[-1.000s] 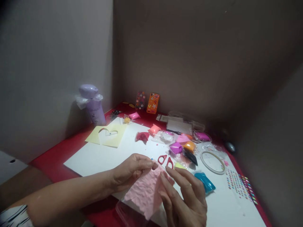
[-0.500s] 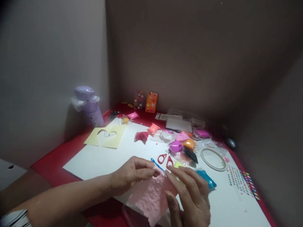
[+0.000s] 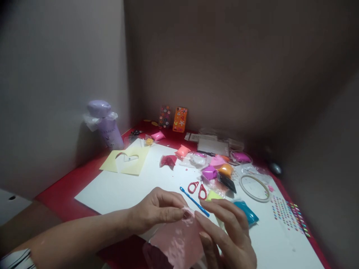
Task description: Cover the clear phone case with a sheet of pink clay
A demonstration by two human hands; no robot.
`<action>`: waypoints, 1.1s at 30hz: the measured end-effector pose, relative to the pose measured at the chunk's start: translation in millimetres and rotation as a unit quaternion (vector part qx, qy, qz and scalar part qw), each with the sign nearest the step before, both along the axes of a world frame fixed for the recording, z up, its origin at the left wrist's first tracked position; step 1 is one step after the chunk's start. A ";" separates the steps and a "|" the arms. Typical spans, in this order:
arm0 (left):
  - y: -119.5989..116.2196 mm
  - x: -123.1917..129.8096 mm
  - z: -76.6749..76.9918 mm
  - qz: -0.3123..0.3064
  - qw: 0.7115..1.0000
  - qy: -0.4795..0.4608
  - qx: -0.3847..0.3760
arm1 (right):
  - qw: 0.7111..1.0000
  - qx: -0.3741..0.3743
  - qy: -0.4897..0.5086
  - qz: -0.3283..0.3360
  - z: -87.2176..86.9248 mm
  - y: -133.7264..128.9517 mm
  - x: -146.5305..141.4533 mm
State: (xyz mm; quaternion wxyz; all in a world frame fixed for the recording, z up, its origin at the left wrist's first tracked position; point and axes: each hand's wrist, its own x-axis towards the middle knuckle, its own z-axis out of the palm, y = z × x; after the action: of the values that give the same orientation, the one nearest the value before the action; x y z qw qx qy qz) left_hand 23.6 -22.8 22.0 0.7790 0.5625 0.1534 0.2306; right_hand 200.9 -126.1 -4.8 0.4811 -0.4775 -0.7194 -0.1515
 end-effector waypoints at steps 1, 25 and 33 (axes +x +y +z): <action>0.0 -0.1 -0.3 0.000 1.000 0.003 -0.006 | 1.000 -0.006 0.006 -0.001 -1.0 -0.4 0.8; -0.1 7.4 -6.6 0.034 0.984 0.055 -0.166 | 0.985 -0.073 0.147 0.057 -7.0 6.7 0.3; 1.8 3.4 -3.9 0.024 0.996 0.033 -0.073 | 0.973 -0.128 0.163 0.101 -12.9 5.9 5.4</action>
State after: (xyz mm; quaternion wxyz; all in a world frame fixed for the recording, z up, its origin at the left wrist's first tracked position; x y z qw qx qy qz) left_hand 27.0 -21.0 18.1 0.8068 0.5073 0.2091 0.2192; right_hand 206.2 -120.2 -17.7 0.5399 -0.4785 -0.6889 0.0710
